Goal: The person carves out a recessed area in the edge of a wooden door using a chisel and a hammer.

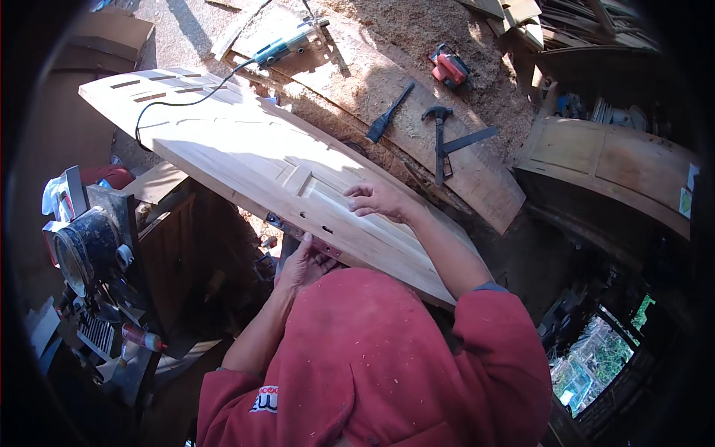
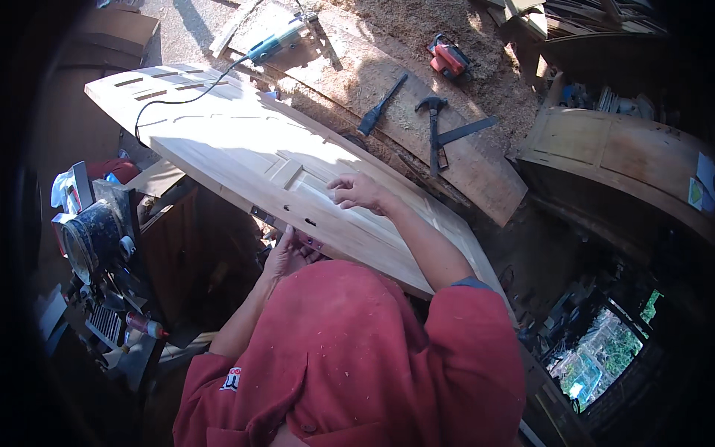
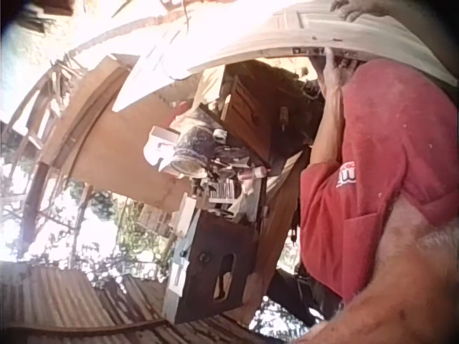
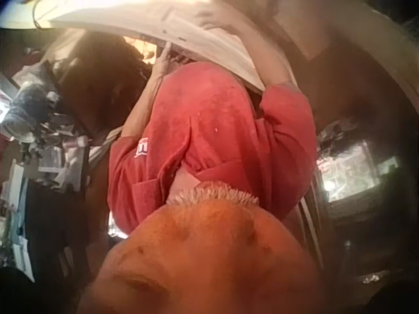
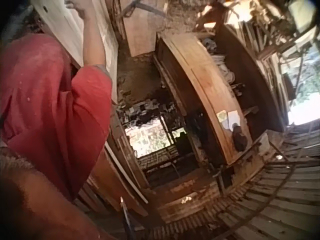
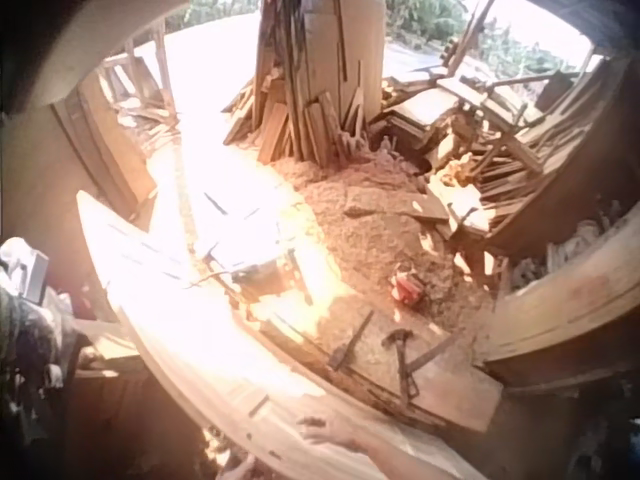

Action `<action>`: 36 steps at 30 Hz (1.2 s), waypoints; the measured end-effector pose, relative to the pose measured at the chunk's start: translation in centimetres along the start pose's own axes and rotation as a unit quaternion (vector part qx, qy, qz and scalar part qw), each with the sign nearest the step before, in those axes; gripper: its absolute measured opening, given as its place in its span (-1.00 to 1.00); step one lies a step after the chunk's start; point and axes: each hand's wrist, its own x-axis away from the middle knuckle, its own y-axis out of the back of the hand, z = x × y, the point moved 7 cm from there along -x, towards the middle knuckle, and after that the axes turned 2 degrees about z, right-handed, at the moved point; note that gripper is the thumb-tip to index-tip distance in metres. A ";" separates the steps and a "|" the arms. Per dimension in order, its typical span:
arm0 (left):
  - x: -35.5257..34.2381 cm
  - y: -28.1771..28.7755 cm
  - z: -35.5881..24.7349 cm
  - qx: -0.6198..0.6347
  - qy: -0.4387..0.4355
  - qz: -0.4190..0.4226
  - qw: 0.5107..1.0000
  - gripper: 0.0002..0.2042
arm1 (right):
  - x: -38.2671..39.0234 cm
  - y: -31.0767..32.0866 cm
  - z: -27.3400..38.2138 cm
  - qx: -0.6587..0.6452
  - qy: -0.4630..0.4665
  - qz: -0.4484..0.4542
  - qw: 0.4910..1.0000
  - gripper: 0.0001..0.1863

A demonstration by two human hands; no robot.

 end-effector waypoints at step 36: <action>-0.1 -0.6 0.5 0.156 -0.233 -0.064 0.958 -0.20 | 3.8 8.0 1.9 0.317 0.106 -0.070 0.940 -0.64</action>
